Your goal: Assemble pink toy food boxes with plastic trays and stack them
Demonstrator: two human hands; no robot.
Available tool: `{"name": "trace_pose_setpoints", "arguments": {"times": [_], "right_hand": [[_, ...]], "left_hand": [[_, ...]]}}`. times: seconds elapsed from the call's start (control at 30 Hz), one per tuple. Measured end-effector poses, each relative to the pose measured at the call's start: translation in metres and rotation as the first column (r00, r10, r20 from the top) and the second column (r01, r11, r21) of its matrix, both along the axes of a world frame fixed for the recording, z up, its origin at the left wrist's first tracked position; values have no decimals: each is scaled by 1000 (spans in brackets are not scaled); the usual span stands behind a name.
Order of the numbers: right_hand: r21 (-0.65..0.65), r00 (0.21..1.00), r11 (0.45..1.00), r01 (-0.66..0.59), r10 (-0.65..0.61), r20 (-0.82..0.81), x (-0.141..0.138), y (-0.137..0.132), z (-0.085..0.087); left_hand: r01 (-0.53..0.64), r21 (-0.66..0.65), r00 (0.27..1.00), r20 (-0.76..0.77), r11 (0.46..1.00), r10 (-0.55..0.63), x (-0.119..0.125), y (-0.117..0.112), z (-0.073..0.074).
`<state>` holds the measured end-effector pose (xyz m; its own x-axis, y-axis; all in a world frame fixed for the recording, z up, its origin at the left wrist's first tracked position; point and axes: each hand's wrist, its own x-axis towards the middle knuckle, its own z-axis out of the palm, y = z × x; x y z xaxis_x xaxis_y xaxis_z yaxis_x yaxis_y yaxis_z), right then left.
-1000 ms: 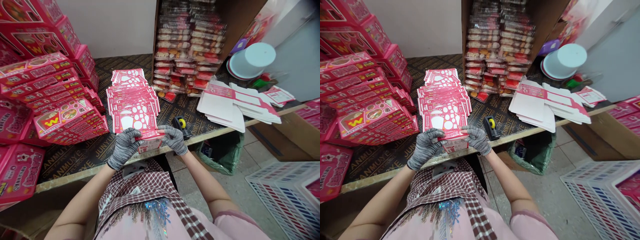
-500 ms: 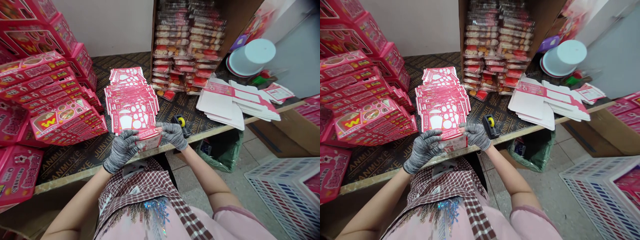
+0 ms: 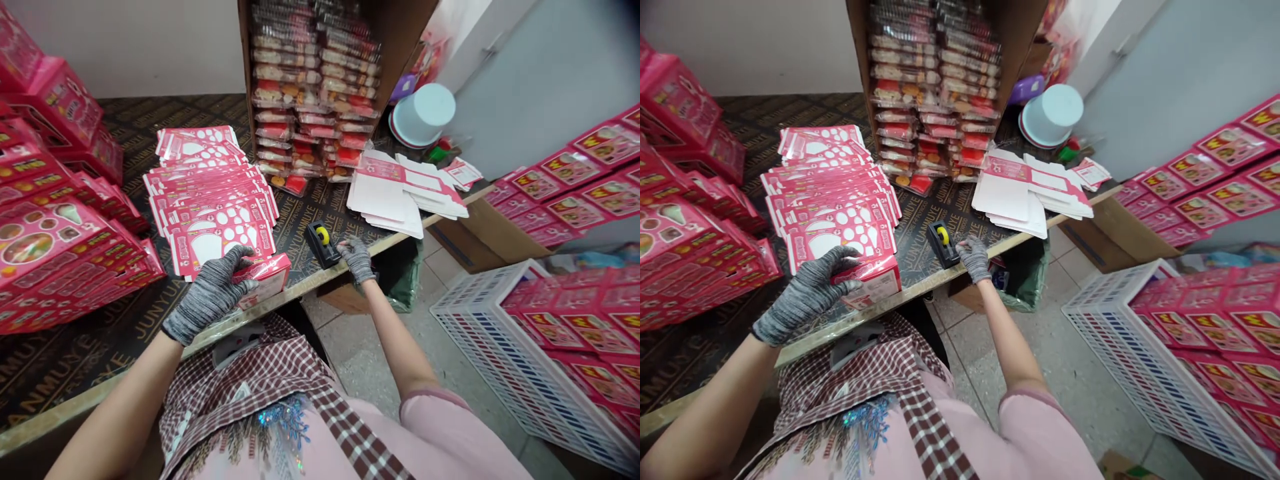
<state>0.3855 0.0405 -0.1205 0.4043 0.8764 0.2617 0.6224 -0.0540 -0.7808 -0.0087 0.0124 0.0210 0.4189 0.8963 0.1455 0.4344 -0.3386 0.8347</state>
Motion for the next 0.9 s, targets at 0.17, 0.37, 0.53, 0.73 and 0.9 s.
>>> {"name": "trace_pose_setpoints", "arguments": {"times": [0.17, 0.37, 0.53, 0.73, 0.9], "right_hand": [[-90, 987, 984, -155, 151, -49, -3, 3, -15], [58, 997, 997, -54, 57, -52, -15, -1, -10], [103, 978, 992, 78, -56, -199, -22, -26, -21], [-18, 964, 992, 125, -126, -235, -30, -38, -42], [53, 949, 976, 213, -193, -249, -32, -39, -26]], "left_hand": [[-15, 116, 998, -57, 993, 21, 0, -2, -6], [3, 325, 987, -155, 946, 50, -1, -11, -11], [19, 437, 972, -219, 899, 86, 0, -19, -22], [-2, 553, 955, -245, 833, 165, 15, -20, -27], [33, 577, 939, -297, 816, 172, 19, -22, -26]]}}
